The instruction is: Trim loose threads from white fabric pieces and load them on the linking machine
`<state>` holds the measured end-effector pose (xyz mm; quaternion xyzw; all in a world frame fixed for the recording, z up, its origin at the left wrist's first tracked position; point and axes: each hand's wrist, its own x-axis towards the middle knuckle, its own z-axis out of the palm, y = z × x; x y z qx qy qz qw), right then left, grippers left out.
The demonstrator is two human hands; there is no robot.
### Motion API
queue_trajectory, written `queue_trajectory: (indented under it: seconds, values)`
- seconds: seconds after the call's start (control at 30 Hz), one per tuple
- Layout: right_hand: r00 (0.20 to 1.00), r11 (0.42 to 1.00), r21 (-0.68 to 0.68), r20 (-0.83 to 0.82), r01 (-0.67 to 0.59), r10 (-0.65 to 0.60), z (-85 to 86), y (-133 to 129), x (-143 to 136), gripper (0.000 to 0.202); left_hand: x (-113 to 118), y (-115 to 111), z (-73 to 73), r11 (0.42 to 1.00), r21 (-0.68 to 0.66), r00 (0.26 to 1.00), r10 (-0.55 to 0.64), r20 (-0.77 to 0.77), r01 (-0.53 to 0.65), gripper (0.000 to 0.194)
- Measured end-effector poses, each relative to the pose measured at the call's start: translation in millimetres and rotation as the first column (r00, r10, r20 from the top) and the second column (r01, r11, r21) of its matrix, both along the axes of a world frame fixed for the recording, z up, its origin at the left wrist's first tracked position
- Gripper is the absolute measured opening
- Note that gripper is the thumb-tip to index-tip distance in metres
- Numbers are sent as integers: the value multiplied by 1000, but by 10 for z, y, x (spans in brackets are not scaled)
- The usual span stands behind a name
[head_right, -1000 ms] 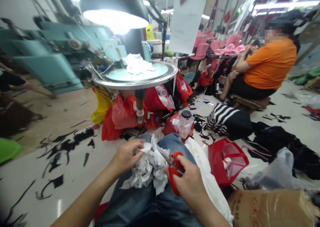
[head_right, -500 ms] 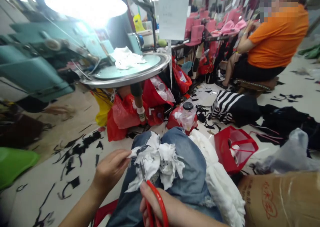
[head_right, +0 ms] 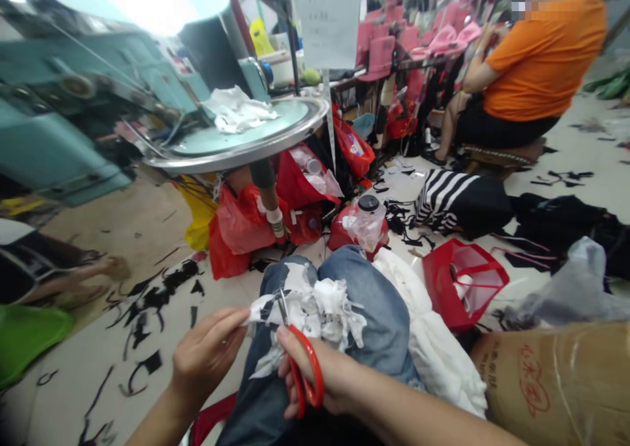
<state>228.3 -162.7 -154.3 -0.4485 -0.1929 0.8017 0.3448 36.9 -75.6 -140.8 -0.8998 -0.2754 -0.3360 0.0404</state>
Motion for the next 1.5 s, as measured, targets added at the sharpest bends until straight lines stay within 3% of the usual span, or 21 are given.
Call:
queue_trajectory:
  seconds: [0.13, 0.17, 0.23, 0.27, 0.33, 0.37, 0.43, 0.5, 0.6, 0.7, 0.77, 0.83, 0.9, 1.0, 1.07, 1.17, 1.23, 1.3, 1.37, 1.4, 1.5]
  values:
    - [991, 997, 64, 126, -47, 39, -60, 74, 26, 67, -69, -68, -15, 997, -69, 998, -38, 47, 42, 31]
    - [984, 993, 88, 165, -76, 61, -71, 49, 68, 67, -105, -70, -25, 993, -117, 997, -8, 77, 17, 28]
    - [974, 981, 134, 197, -137, 109, -79, -49, 196, 65, -197, -24, -54, 943, -303, 977, 180, 113, -139, 17]
    - [973, 976, 154, 195, -153, 121, -74, -112, 273, 64, -242, 34, -74, 872, -419, 941, 323, 102, -254, 11]
    - [968, 963, 209, 218, -168, 122, -42, -232, 421, 63, -302, 230, -119, 654, -641, 822, 566, 62, -403, 12]
    - [962, 950, 255, 249, -179, 115, -17, -278, 481, 62, -303, 365, -136, 558, -730, 769, 635, 69, -395, 17]
    - [936, 907, 366, 345, -207, 74, 39, -330, 560, 59, -226, 680, -133, 441, -875, 734, 659, 165, -200, 32]
    - [898, 869, 439, 440, -230, 15, 85, -343, 589, 52, -45, 1000, -49, 396, -916, 764, 612, 205, -71, 45]
    - [855, 857, 462, 516, -226, -52, 104, -363, 584, 46, 352, 1348, 232, 353, -935, 872, 445, 206, 40, 54]
    - [851, 851, 477, 520, -221, -71, 58, -421, 560, 45, 789, 1484, 511, 153, -981, 992, 6, 123, 121, 54]
    - [855, 857, 471, 514, -211, -72, -1, -463, 535, 46, 1055, 1509, 562, 43, -998, 936, -352, 18, 35, 49]
    - [860, 865, 460, 505, -201, -69, -71, -493, 508, 47, 1273, 1532, 476, 57, -995, 804, -586, -103, -86, 46]
    - [869, 869, 453, 491, -197, -58, -131, -514, 492, 48, 1422, 1571, 304, 128, -980, 704, -681, -199, -152, 44]
    - [866, 873, 442, 497, -207, -46, -170, -545, 513, 53, 1486, 1651, 82, 232, -961, 682, -679, -271, -151, 27]
    - [857, 869, 447, 512, -212, -54, -159, -562, 554, 56, 1429, 1691, 59, 306, -945, 699, -650, -298, -118, 11]
    - [873, 858, 488, 476, -160, -108, -101, -510, 609, 54, 1256, 1663, 226, 384, -921, 745, -597, -297, -60, 7]
    - [857, 857, 514, 459, -42, -233, -44, -362, 612, 46, 1136, 1549, 394, 414, -910, 778, -563, -281, -29, 13]
    - [768, 801, 589, 463, 107, -443, 20, -104, 577, 40, 1040, 1368, 538, 455, -891, 812, -524, -257, 11, 17]
    - [671, 698, 694, 434, 175, -600, 84, 218, 518, 44, 952, 1178, 631, 504, -861, 848, -481, -224, 58, 19]
    - [671, 679, 715, 423, 166, -609, 114, 375, 488, 46, 897, 1104, 662, 522, -850, 861, -463, -209, 74, 20]
    - [734, 725, 685, 458, 69, -502, 195, 698, 420, 29, 634, 1035, 751, 588, -809, 930, -309, -201, 20, 25]
